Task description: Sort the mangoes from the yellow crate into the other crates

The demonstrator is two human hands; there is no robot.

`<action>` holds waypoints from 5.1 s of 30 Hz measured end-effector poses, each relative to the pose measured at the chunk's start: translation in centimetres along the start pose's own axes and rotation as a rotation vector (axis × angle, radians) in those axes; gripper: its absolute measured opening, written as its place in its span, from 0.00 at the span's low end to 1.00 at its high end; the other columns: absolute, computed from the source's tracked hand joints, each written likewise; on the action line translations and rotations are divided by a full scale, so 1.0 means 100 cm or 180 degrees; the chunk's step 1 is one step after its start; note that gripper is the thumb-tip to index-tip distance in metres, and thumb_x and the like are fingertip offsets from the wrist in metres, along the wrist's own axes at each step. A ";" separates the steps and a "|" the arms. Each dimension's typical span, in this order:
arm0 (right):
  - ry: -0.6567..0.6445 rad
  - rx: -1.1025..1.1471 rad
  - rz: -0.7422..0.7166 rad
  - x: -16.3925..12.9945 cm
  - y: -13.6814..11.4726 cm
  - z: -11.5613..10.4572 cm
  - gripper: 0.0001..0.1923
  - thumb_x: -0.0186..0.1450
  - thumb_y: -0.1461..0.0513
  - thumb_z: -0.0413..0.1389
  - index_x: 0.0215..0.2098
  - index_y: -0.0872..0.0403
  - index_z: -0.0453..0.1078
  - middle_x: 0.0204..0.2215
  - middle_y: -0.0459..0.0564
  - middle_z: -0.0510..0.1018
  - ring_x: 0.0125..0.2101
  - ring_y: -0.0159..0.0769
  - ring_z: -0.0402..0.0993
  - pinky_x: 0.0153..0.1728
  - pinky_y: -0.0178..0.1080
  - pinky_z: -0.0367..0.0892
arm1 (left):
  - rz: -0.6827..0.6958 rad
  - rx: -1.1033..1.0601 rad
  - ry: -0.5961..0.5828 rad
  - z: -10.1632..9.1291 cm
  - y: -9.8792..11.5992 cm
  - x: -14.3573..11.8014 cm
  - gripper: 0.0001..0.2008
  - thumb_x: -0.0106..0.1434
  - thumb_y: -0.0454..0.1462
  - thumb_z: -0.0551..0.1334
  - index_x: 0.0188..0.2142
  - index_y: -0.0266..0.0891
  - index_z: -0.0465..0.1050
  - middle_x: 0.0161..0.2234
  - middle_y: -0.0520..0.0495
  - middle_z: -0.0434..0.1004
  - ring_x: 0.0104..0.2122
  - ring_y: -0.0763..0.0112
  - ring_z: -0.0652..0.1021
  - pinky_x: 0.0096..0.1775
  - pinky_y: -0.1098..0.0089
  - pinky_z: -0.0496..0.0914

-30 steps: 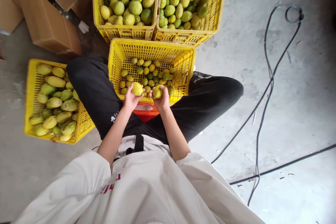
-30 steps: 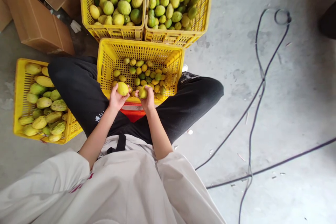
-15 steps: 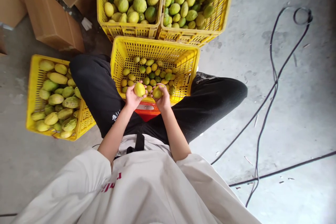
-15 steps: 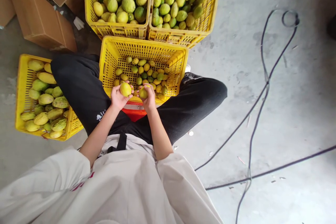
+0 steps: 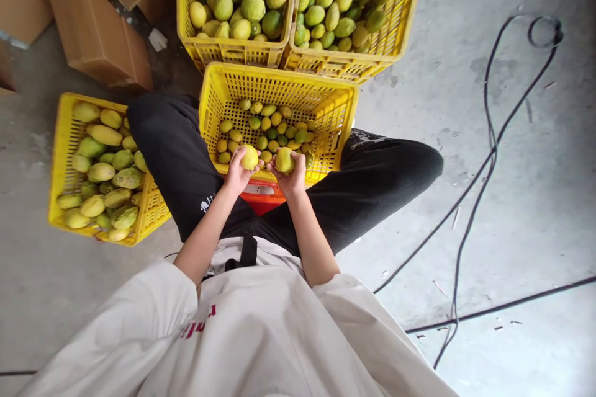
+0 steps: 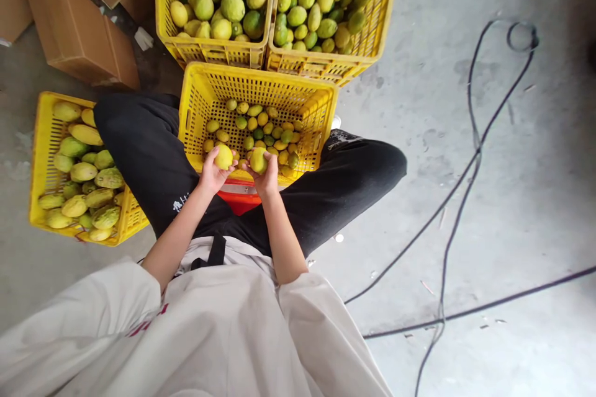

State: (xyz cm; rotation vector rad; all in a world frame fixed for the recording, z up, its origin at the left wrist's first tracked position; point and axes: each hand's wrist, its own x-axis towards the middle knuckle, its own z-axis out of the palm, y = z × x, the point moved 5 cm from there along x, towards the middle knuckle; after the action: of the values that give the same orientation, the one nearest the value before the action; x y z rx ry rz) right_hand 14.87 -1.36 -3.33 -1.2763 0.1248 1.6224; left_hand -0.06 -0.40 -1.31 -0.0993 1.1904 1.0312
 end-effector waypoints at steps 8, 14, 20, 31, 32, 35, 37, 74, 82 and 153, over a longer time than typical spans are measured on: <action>-0.0200 -0.0236 0.0073 -0.001 0.006 0.004 0.11 0.66 0.54 0.64 0.42 0.47 0.70 0.33 0.44 0.81 0.35 0.41 0.85 0.23 0.32 0.70 | -0.0050 0.0218 -0.0120 0.008 -0.001 -0.004 0.13 0.69 0.42 0.74 0.41 0.44 0.72 0.29 0.54 0.78 0.20 0.76 0.76 0.23 0.76 0.65; -0.0149 -0.0331 -0.0018 -0.001 0.005 0.004 0.13 0.64 0.55 0.64 0.45 0.46 0.69 0.34 0.43 0.81 0.41 0.44 0.88 0.34 0.38 0.82 | -0.0179 0.0143 -0.0153 0.009 -0.001 -0.004 0.11 0.75 0.42 0.58 0.46 0.41 0.78 0.34 0.45 0.85 0.29 0.66 0.84 0.29 0.70 0.72; -0.0030 0.0092 -0.0054 0.000 0.000 0.004 0.11 0.63 0.55 0.60 0.44 0.46 0.67 0.35 0.46 0.83 0.45 0.48 0.89 0.41 0.46 0.87 | -0.0161 -0.0058 -0.0018 0.007 0.000 -0.003 0.11 0.75 0.40 0.59 0.51 0.41 0.78 0.40 0.44 0.88 0.35 0.64 0.88 0.34 0.71 0.78; 0.0009 -0.0128 -0.0211 0.004 0.002 0.000 0.15 0.64 0.58 0.67 0.47 0.46 0.70 0.31 0.39 0.77 0.33 0.37 0.84 0.38 0.39 0.86 | 0.0010 0.0350 -0.0525 0.005 -0.007 -0.001 0.13 0.64 0.37 0.74 0.44 0.43 0.73 0.35 0.53 0.81 0.27 0.74 0.81 0.26 0.77 0.66; -0.0034 -0.0217 -0.0217 0.004 0.002 0.000 0.15 0.64 0.58 0.68 0.47 0.45 0.70 0.31 0.38 0.77 0.33 0.36 0.84 0.36 0.37 0.84 | -0.0013 0.0407 -0.0576 0.006 -0.008 -0.001 0.15 0.63 0.37 0.75 0.45 0.43 0.73 0.35 0.53 0.82 0.27 0.74 0.81 0.26 0.77 0.66; -0.0190 -0.0403 -0.0219 0.004 0.004 0.001 0.17 0.62 0.58 0.70 0.44 0.45 0.70 0.30 0.38 0.76 0.35 0.37 0.85 0.34 0.36 0.83 | -0.0037 0.0586 -0.0660 0.006 -0.010 0.001 0.17 0.62 0.39 0.76 0.46 0.42 0.73 0.34 0.53 0.82 0.26 0.74 0.80 0.25 0.77 0.65; -0.0276 -0.0437 -0.0249 0.004 0.005 0.002 0.18 0.60 0.58 0.71 0.44 0.45 0.70 0.31 0.38 0.76 0.36 0.38 0.86 0.36 0.37 0.84 | -0.0025 0.0630 -0.0645 0.006 -0.010 0.002 0.16 0.62 0.38 0.75 0.46 0.42 0.74 0.33 0.53 0.82 0.26 0.74 0.80 0.25 0.77 0.64; -0.0069 -0.0509 -0.0014 0.005 0.008 -0.001 0.09 0.64 0.59 0.63 0.43 0.47 0.73 0.31 0.40 0.81 0.36 0.39 0.85 0.40 0.39 0.85 | -0.0229 0.0597 -0.0136 0.006 -0.009 -0.001 0.13 0.68 0.42 0.67 0.50 0.43 0.76 0.37 0.48 0.84 0.33 0.66 0.84 0.27 0.74 0.67; -0.0161 0.0107 -0.0014 0.007 -0.001 -0.001 0.11 0.64 0.60 0.57 0.45 0.48 0.74 0.45 0.50 0.88 0.43 0.40 0.86 0.41 0.38 0.85 | -0.0100 -0.0051 -0.0021 0.006 -0.002 -0.003 0.14 0.73 0.36 0.61 0.56 0.43 0.76 0.48 0.44 0.88 0.50 0.59 0.90 0.47 0.68 0.82; -0.0045 -0.0220 -0.0043 0.007 0.005 -0.003 0.19 0.65 0.53 0.70 0.48 0.45 0.69 0.33 0.41 0.79 0.32 0.36 0.83 0.27 0.33 0.79 | -0.0013 0.0428 -0.0326 0.006 -0.008 0.000 0.15 0.67 0.39 0.75 0.49 0.44 0.74 0.38 0.52 0.82 0.30 0.72 0.83 0.29 0.76 0.70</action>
State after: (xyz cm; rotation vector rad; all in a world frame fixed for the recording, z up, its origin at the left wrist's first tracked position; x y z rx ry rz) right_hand 14.72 -1.32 -4.25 -1.3152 0.0514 1.6361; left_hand 0.93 -0.53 -1.37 0.0559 1.1619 0.9390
